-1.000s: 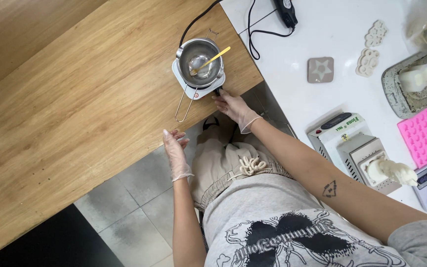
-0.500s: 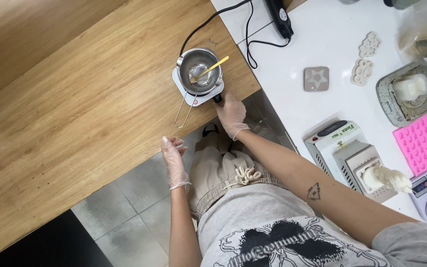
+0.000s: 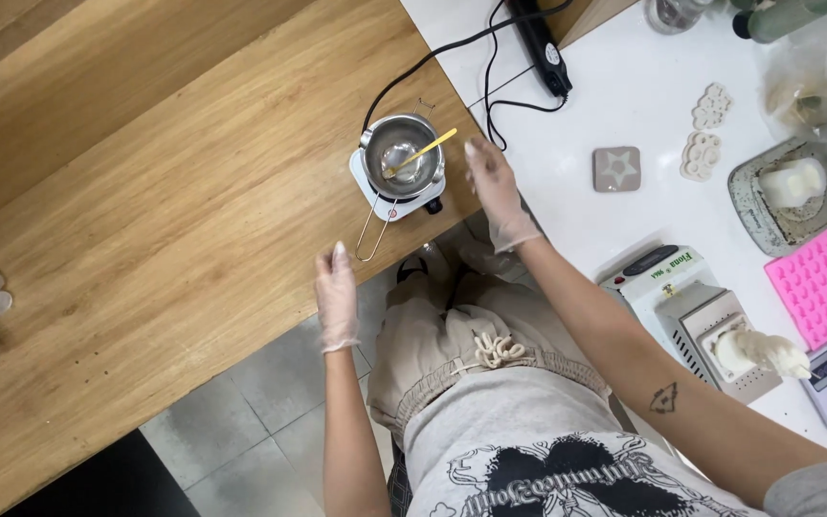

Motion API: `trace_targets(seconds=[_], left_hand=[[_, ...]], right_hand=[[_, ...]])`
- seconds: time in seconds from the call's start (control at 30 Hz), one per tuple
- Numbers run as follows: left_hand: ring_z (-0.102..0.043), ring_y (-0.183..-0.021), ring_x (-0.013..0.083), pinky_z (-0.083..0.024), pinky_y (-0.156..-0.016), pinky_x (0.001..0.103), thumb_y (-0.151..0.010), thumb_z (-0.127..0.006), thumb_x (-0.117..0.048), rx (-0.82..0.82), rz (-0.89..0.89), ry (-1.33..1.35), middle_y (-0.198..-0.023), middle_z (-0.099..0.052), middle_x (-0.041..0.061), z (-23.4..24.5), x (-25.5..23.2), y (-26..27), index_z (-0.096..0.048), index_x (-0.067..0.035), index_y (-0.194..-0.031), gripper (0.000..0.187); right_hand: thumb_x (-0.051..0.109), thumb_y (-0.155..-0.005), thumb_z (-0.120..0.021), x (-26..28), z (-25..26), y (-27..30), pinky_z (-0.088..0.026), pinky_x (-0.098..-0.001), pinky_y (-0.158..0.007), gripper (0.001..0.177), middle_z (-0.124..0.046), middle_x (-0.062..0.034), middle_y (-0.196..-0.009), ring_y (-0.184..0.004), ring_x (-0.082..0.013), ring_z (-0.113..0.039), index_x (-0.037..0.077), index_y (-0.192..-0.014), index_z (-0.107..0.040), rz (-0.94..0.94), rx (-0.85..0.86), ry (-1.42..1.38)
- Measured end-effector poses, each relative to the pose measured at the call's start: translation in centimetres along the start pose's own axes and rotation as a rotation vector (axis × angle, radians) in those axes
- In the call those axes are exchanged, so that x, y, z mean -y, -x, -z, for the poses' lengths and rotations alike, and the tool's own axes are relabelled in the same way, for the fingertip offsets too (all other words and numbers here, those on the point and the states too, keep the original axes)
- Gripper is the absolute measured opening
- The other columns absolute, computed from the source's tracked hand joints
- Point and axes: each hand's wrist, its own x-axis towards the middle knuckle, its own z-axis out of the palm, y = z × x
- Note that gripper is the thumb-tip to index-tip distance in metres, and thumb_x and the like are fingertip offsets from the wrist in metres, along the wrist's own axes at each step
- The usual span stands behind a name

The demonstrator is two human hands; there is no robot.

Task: Placing pieces of wax into a small pot and stirring it over a heating plate to melt it.

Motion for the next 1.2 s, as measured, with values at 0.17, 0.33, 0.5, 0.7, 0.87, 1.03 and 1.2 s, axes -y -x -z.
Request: trace_targets(seconds=[0.17, 0.33, 0.5, 0.7, 0.87, 1.03, 1.2], left_hand=[[-0.066, -0.115, 0.0367, -0.052, -0.096, 0.048, -0.096, -0.058, -0.057, 0.25, -0.058, -0.185, -0.119, -0.072, 0.016, -0.8, -2.8, -2.3, -0.063, -0.015, -0.127, 0.052], [-0.074, -0.08, 0.0213, -0.058, -0.072, 0.033, -0.089, -0.073, -0.048, 0.444, -0.056, -0.026, -0.093, -0.076, 0.012, -3.9, 0.0, -6.0, -0.067, -0.01, -0.124, 0.052], [-0.047, -0.045, 0.0053, -0.032, -0.043, 0.018, -0.085, -0.077, -0.034, 0.354, -0.064, 0.18, -0.05, -0.053, -0.003, -5.5, 0.9, -5.6, -0.072, -0.013, -0.078, 0.022], [-0.047, -0.049, 0.0037, -0.033, -0.047, 0.017, -0.087, -0.077, -0.039, 0.313, -0.076, 0.172, -0.05, -0.054, -0.004, -6.6, 2.3, -6.4, -0.066, -0.017, -0.07, 0.03], [-0.046, -0.048, 0.0039, -0.033, -0.047, 0.018, -0.085, -0.078, -0.038, 0.308, -0.051, 0.169, -0.049, -0.054, -0.003, -6.0, 1.0, -5.8, -0.066, -0.017, -0.068, 0.03], [-0.046, -0.05, 0.0038, -0.032, -0.049, 0.018, -0.084, -0.076, -0.033, 0.305, -0.044, 0.165, -0.05, -0.054, -0.004, -5.0, -0.9, -4.4, -0.065, -0.016, -0.068, 0.025], [-0.05, -0.06, 0.0078, -0.044, -0.056, 0.022, -0.093, -0.071, -0.032, 0.451, 0.001, 0.177, -0.071, -0.06, 0.001, -3.1, -2.4, -4.0, -0.068, -0.004, -0.086, 0.029]], right_hand=[[0.048, -0.083, -0.083, 2.1, -2.6, -3.9, -0.043, -0.0203, -0.05, 0.043, -0.07, 0.0042, -0.075, -0.058, -0.0057, -0.063, 0.018, -0.112, -0.072, -0.096, -0.09, -0.049], [0.023, -0.075, -0.088, 3.4, -4.3, -3.7, -0.044, -0.0163, -0.059, 0.017, -0.073, 0.0028, -0.076, -0.068, -0.0037, -0.066, 0.018, -0.087, -0.077, 0.022, -0.21, -0.074], [0.024, -0.097, -0.069, 8.5, -5.3, 1.5, -0.049, -0.0143, -0.06, 0.013, -0.07, 0.0002, -0.075, -0.066, -0.0041, -0.059, 0.013, -0.099, -0.077, 0.048, 0.163, -0.039], [0.037, -0.106, -0.057, 5.4, -3.7, -1.2, -0.057, -0.0424, -0.077, 0.027, -0.071, -0.0109, -0.085, -0.088, -0.0303, -0.071, 0.015, -0.1, -0.071, 0.583, 0.017, 0.611], [0.024, -0.104, -0.058, 6.7, -2.8, -1.1, -0.056, -0.0431, -0.075, 0.019, -0.071, -0.0094, -0.077, -0.082, -0.0312, -0.072, 0.015, -0.094, -0.071, 0.606, 0.154, 0.6], [0.026, -0.101, -0.063, 5.5, -2.6, -2.5, -0.055, -0.0466, -0.071, 0.015, -0.07, -0.0114, -0.075, -0.083, -0.0345, -0.071, 0.016, -0.092, -0.071, 0.693, 0.112, 0.704], [0.04, -0.113, -0.034, 8.0, -2.3, -1.7, -0.045, -0.0318, -0.071, 0.054, -0.065, 0.0032, -0.064, -0.066, -0.0149, -0.055, 0.018, -0.084, -0.074, 0.817, 0.118, 0.892]])
